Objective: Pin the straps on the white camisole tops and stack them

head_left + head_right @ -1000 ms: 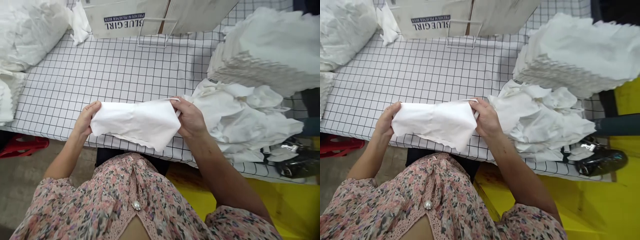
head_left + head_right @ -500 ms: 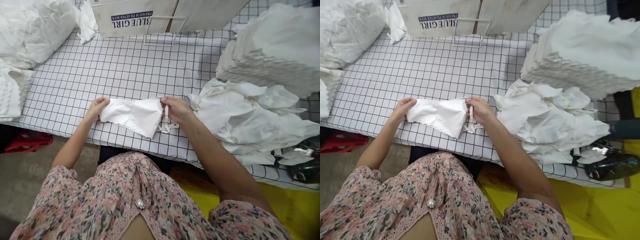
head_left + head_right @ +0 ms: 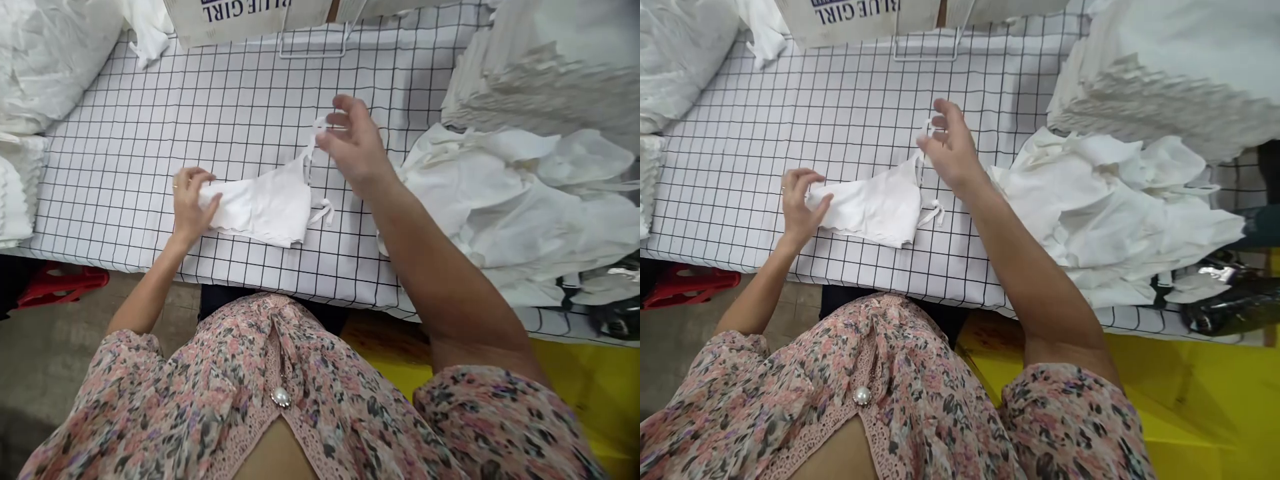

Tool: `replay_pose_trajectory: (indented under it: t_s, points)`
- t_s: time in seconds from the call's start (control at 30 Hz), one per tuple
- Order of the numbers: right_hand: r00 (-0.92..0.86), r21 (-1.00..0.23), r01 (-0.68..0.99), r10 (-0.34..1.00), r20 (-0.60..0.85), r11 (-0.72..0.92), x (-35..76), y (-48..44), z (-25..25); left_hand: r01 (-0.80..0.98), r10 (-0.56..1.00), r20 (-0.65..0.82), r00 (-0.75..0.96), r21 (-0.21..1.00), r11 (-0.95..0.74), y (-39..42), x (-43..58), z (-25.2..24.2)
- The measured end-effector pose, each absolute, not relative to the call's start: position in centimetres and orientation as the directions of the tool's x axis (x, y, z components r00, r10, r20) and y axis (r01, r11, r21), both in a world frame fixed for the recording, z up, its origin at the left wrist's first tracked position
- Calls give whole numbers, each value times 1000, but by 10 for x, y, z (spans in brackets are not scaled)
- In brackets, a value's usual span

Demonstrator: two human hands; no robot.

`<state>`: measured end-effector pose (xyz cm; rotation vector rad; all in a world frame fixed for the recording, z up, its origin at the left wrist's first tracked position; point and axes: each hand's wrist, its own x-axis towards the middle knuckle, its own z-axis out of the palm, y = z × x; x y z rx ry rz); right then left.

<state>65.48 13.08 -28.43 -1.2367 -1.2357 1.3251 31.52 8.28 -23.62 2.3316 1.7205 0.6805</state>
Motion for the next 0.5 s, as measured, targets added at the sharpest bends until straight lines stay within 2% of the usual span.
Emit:
replay_pose_trajectory:
  t_s: [0.07, 0.1, 0.2, 0.27, 0.4, 0.5]
  points:
    - [-62, -957, 280, 997, 55, 70, 653, 109, -290, 785, 871, 195, 451, 378, -491, 61, 332, -241]
    - [-114, -919, 374, 989, 90, 126, 651, 93, -294, 742, 835, 154, 528, 394, -542, 50, 341, -246]
    - [-358, -794, 530, 927, 109, 298, 648, 45, -311, 686, 787, 126, 604, 422, -593, 28, 364, -264]
    - [-388, -738, 562, 907, 162, 373, 646, 23, -321, 699, 796, 149, 587, 403, -591, 22, 374, -277]
    - [-263, -742, 494, 891, 369, 453, 641, 19, -320, 746, 819, 178, 545, 344, -571, 26, 388, -286]
    - [-252, -745, 434, 863, 438, 506, 639, 41, -294, 702, 814, 198, 546, 423, -574, 42, 397, -272]
